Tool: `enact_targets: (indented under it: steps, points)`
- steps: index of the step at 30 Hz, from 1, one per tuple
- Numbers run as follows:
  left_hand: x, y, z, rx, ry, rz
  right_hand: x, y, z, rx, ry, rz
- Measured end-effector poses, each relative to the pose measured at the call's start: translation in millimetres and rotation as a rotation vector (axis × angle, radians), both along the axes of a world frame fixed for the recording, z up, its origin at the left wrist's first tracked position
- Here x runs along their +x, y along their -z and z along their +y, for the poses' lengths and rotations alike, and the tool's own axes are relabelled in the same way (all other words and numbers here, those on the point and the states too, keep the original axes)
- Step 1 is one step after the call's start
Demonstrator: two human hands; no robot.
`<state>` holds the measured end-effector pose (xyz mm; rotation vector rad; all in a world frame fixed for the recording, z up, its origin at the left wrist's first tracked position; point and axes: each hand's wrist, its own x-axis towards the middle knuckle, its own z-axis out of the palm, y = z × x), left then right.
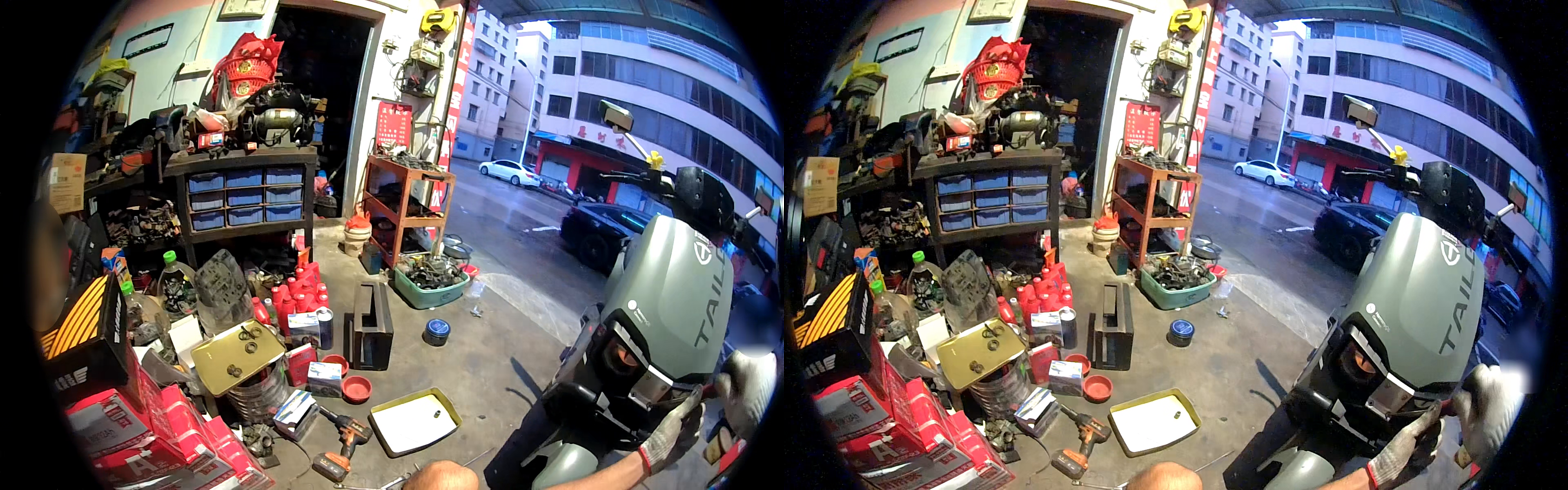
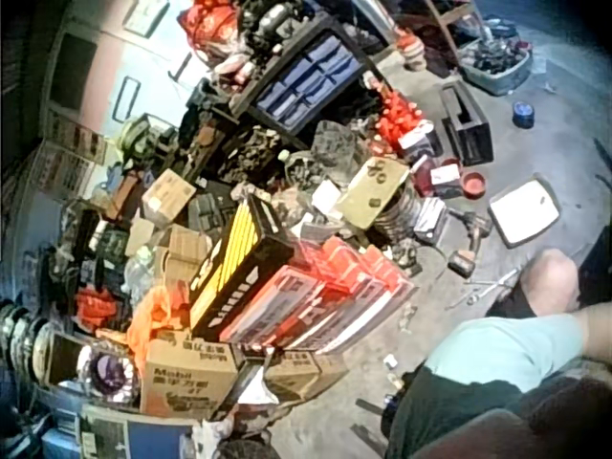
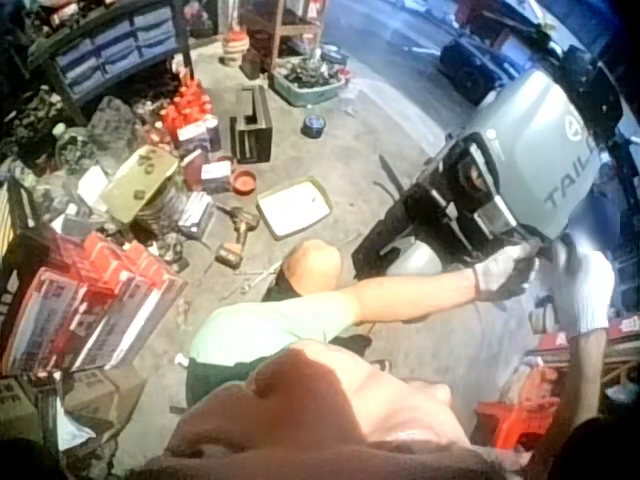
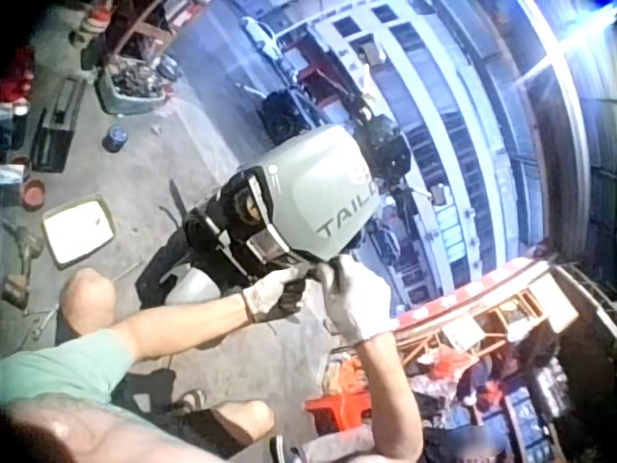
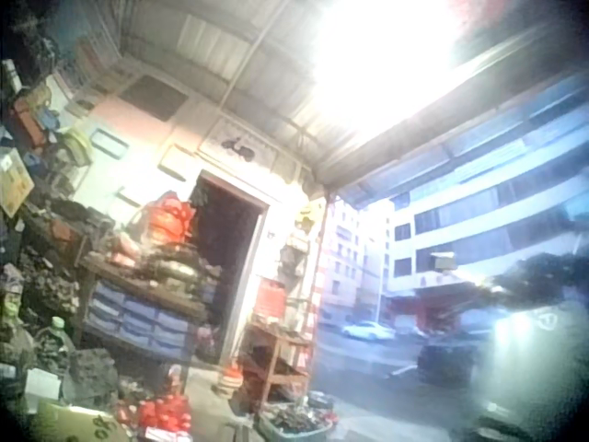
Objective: The person removes and reattaches components of a scooter's front assembly using a screwdriver and a wrench. The person handles small metal parts and adjusts the panel housing the headlight.
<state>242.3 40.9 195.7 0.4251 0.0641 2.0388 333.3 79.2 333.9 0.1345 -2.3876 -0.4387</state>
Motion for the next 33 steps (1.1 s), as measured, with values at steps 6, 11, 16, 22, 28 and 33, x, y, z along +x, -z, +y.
enact_targets:
  steps: [6,11,16,22,28,33]
  points:
    - [4.0,-3.4,-1.4,0.038,0.143,-0.031,5.6,-32.7,-59.4,0.082,0.188,-0.364]
    - [-26.5,20.0,-4.7,0.083,-0.081,0.062,-30.6,-24.7,-56.3,-0.182,0.221,-0.401]
    - [0.5,-5.7,6.7,0.289,0.148,-0.046,-1.3,-45.6,-67.5,0.237,0.252,-0.528]
    - [-7.0,3.4,1.0,0.218,0.106,-0.021,-4.5,-28.9,-57.5,-0.254,0.230,-0.410]
    - [-12.6,6.9,5.8,0.309,0.151,-0.005,-16.1,-34.2,-63.0,-0.100,0.392,-0.405]
    - [-6.2,16.9,5.9,0.203,0.076,-0.035,-21.3,-38.0,-75.9,0.351,0.293,-0.504]
